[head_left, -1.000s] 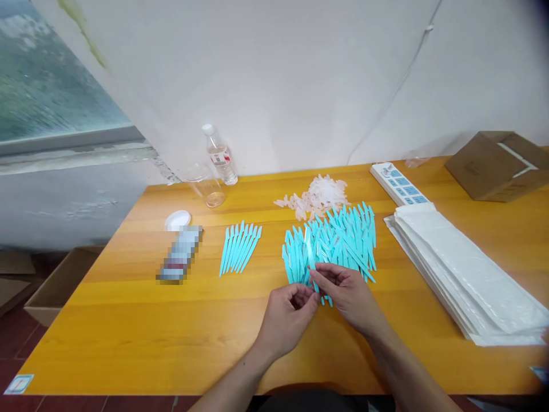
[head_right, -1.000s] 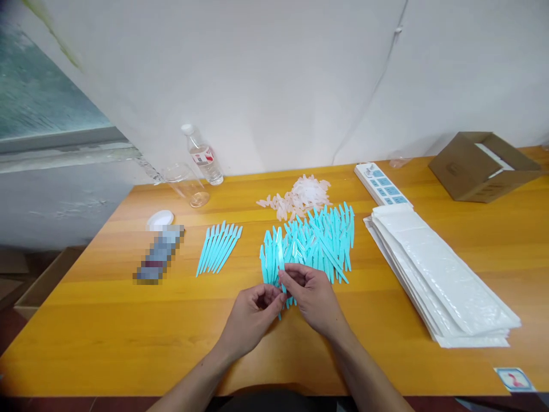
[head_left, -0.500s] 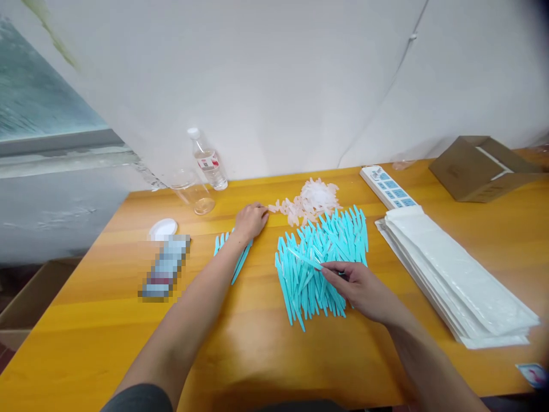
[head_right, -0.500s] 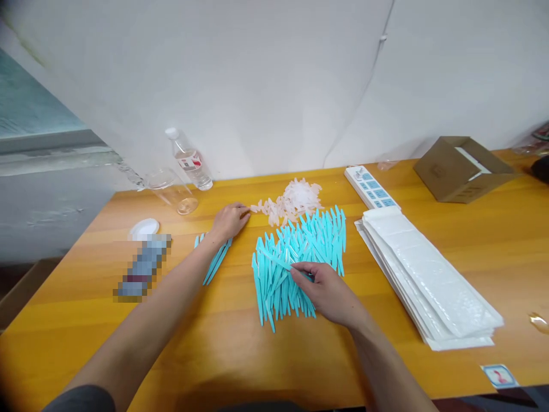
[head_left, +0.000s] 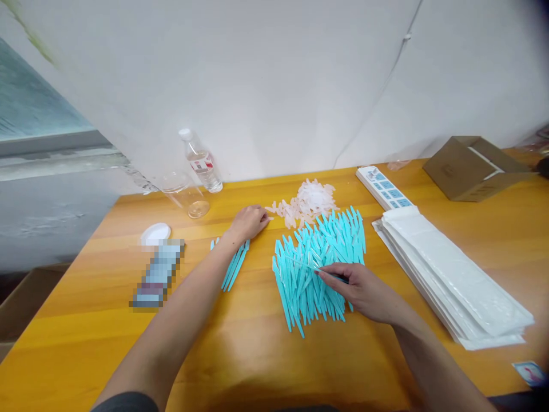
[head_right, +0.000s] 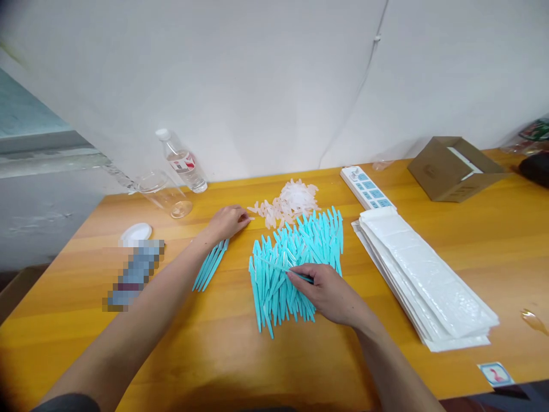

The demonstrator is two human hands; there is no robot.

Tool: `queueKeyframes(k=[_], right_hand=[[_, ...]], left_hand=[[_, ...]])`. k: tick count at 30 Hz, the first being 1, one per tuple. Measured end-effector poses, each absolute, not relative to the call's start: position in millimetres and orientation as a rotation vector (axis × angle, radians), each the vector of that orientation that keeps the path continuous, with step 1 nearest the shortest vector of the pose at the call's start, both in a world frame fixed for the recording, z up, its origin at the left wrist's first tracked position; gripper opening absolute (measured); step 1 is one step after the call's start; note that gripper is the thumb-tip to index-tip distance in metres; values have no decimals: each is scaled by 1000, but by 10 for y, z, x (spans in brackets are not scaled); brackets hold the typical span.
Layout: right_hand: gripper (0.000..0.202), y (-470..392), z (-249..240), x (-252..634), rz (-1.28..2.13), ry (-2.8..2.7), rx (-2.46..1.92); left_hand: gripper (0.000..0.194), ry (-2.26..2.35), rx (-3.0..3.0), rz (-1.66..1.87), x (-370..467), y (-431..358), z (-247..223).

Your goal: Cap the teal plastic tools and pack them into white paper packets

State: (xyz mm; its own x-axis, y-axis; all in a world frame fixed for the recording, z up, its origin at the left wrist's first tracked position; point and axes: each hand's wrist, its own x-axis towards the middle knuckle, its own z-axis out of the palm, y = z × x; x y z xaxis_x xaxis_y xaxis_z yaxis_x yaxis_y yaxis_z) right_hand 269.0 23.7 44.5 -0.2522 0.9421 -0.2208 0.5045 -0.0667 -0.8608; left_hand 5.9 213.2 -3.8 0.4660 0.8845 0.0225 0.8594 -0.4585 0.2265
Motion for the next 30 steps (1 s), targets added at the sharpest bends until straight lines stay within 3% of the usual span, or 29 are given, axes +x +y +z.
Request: queueKeyframes(k=[11, 14, 18, 27, 30], right_hand=[[43, 333, 384, 2725, 1495, -1659, -1518], [49, 289, 404, 2691, 1512, -1648, -1537], [52, 228, 413, 2668, 1560, -1611, -1526], [55, 143, 376, 2529, 1644, -1608, -1429], [54, 110, 374, 2488, 1674, -1605, -1416]], left_hand=[[33, 1448, 2468, 251, -108, 1479, 126], [32, 1468, 2380, 436, -100, 1130, 221], [26, 1444, 1995, 744, -71, 659, 281], [44, 1150, 1001, 877, -49, 153, 158], [36, 1120, 818, 996, -46, 129, 169]])
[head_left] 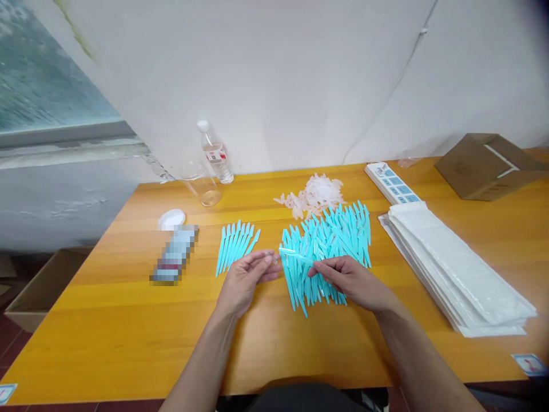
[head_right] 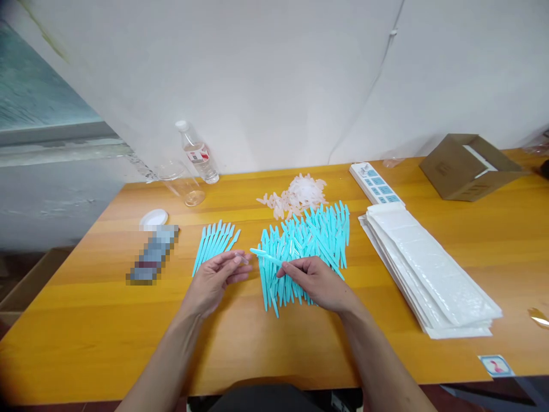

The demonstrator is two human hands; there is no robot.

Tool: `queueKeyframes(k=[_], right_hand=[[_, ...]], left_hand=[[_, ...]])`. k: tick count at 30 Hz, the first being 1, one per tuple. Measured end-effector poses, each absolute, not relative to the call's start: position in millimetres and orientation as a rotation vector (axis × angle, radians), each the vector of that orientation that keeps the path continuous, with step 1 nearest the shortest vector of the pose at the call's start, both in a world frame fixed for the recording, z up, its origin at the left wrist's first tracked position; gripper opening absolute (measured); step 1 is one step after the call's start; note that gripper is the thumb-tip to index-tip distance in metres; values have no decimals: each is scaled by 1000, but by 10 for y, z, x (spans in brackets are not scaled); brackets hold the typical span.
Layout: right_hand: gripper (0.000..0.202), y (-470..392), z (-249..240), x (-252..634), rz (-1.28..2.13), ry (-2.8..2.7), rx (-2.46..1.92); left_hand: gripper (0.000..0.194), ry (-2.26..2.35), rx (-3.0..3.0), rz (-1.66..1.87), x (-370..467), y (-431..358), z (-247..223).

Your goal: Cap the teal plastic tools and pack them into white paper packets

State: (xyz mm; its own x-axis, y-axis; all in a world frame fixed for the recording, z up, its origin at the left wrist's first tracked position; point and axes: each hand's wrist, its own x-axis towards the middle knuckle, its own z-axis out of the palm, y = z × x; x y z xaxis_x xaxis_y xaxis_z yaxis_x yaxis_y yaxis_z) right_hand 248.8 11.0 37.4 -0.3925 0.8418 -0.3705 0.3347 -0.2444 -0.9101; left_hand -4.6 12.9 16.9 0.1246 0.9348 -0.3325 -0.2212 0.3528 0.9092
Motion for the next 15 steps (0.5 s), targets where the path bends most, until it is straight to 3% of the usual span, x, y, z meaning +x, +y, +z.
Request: queueKeyframes(k=[6, 15], right_hand=[[52, 100, 398, 2487, 1739, -1679, -1404], [52, 116, 384, 2492, 1742, -1786, -1395]], left_hand=[[31, 1160, 552, 1242, -37, 114, 190], [37, 1179, 433, 1259, 72, -7, 191]])
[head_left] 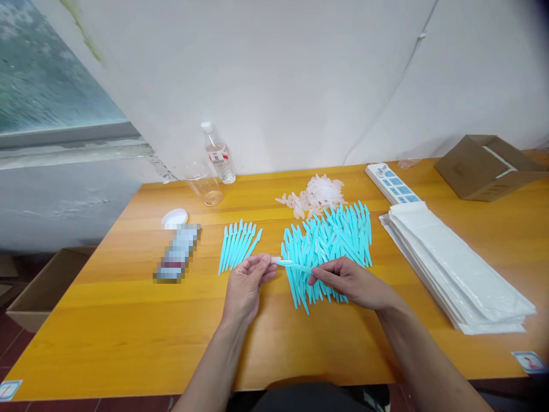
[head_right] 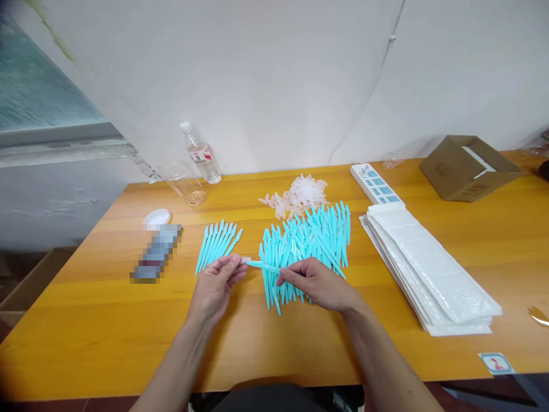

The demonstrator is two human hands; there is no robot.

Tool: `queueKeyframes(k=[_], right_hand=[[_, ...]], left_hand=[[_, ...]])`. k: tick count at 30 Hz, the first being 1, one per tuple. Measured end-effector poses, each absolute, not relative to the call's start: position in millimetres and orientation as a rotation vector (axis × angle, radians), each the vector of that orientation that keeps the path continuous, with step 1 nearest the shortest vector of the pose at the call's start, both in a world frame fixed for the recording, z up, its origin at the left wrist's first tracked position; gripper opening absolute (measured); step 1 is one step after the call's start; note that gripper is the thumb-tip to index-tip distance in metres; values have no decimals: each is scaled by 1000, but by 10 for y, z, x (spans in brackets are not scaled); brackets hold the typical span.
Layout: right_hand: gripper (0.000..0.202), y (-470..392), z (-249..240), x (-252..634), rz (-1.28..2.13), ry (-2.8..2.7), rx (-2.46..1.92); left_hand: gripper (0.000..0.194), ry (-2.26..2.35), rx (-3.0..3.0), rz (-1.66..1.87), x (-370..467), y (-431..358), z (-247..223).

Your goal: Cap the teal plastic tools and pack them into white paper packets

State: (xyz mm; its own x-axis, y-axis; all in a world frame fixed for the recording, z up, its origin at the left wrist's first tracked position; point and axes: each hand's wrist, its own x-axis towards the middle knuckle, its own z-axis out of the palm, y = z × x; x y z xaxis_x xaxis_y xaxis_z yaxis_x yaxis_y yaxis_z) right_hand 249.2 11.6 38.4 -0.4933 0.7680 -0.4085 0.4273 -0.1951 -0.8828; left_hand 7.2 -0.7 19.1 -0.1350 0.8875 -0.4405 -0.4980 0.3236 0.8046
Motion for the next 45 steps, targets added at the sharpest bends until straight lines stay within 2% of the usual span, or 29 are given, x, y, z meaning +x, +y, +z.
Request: queueKeyframes(k=[16, 25, 32, 35, 37, 41, 45], right_hand=[[53, 73, 456, 2451, 1777, -1790, -1337], [53, 10, 405, 2286, 1750, -1793, -1307], [53, -231, 262, 1868, 1387, -1839, -1399], [56, -297, 279, 1801, 1144, -1989, -1488], [56, -328, 304, 1832, 1018, -2054, -1537], [49, -392, 313, 1996, 923, -2025, -1608], [46, -469, 274, 2169, 869, -1944, -1668]], left_hand=[[35, 1176, 403, 1254, 25, -128, 163], [31, 1094, 371, 1196, 281, -278, 132], [33, 1199, 781, 1056, 169, -241, 78], [39, 1502, 1199, 959, -70, 46, 64], [35, 1765, 1460, 871, -205, 257, 34], [24, 1968, 1651, 732, -283, 513, -44], [27, 2098, 1744, 722, -257, 494, -73]])
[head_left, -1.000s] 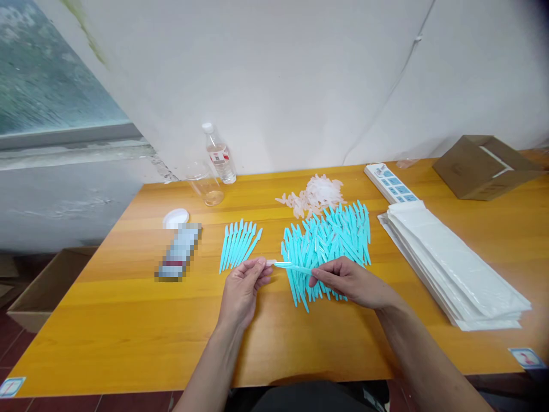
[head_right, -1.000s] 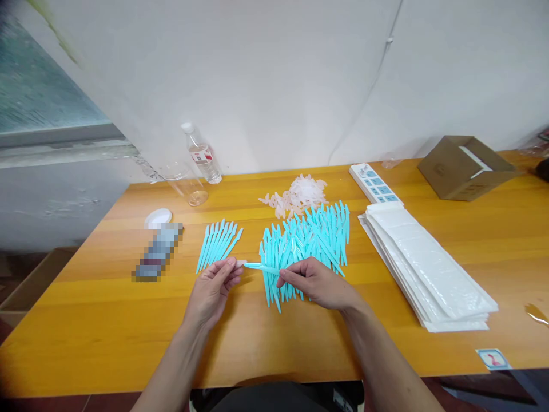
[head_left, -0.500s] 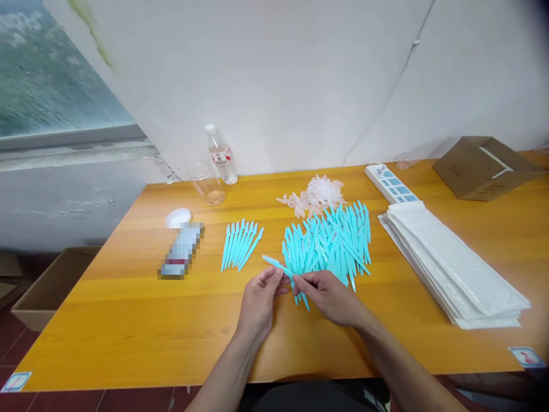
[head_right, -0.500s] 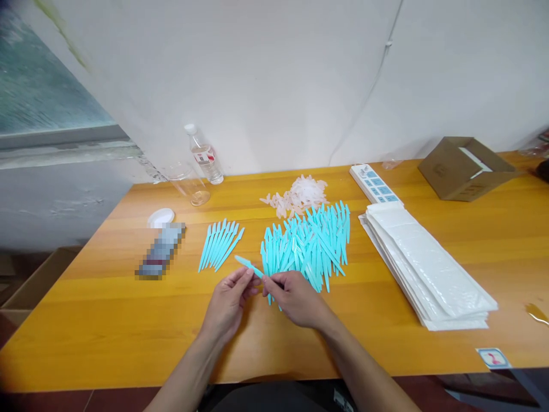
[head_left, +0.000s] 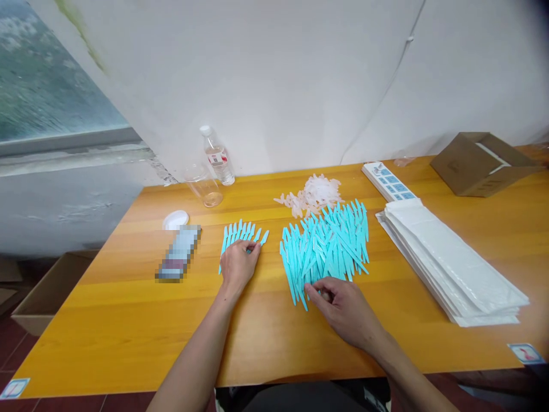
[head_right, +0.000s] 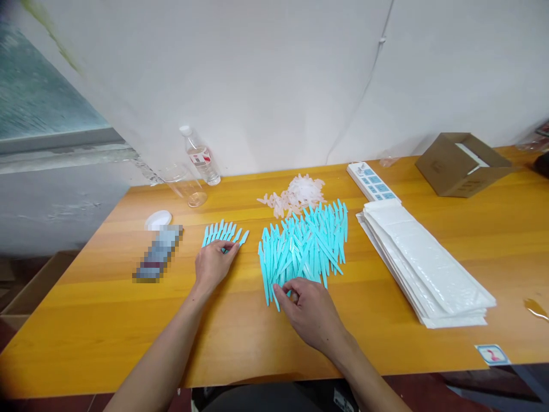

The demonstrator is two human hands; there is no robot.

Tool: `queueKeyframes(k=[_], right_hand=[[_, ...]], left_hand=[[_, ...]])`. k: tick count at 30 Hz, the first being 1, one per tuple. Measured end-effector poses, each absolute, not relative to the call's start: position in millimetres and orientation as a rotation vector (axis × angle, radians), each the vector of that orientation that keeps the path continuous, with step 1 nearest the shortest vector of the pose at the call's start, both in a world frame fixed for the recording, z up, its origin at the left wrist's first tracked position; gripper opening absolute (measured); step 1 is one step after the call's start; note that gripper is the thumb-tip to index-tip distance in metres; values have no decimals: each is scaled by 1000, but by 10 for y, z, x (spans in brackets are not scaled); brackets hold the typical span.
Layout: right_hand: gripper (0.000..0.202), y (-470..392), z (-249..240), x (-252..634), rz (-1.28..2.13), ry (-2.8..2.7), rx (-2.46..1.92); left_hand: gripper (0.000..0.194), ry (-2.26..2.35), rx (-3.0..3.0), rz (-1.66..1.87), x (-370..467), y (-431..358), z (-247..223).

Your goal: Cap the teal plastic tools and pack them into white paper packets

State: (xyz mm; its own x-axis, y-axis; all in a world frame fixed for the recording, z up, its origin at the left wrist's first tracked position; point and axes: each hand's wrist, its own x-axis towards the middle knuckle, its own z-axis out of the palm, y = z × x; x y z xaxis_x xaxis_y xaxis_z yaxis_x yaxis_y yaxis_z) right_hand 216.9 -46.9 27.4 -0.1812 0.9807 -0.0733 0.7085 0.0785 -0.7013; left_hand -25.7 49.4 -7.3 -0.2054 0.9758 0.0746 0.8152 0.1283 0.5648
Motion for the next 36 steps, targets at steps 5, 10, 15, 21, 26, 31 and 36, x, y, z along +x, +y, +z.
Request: queueKeyframes(k=[5, 10, 15, 21, 26, 31, 36], right_hand=[[41, -547, 275, 2347, 790, -1822, -1703], [40, -572, 273, 2420, 706, -1772, -1688], [39, -598, 275, 2340, 734, -1779, -1660], [38, -578, 260, 2285, 747, -1805, -1637], [39, -554, 255, 2291, 730, -1813, -1629], [37, -563, 256, 2282, 739, -1802, -1627], [37, -575, 267, 2284, 755, -1794, -1628]], left_hand=[[32, 2108, 2070, 742, -323, 208, -99], [35, 2151, 2244, 612, -407, -59, -149], [49, 2216, 2181, 463, -547, -92, -158], [52, 2212, 2132, 287, -662, -48, -224], [51, 2212, 2179, 291, -676, -53, -270], [52, 2205, 2200, 317, -680, -70, -267], [50, 2182, 2217, 277, -687, -82, -272]])
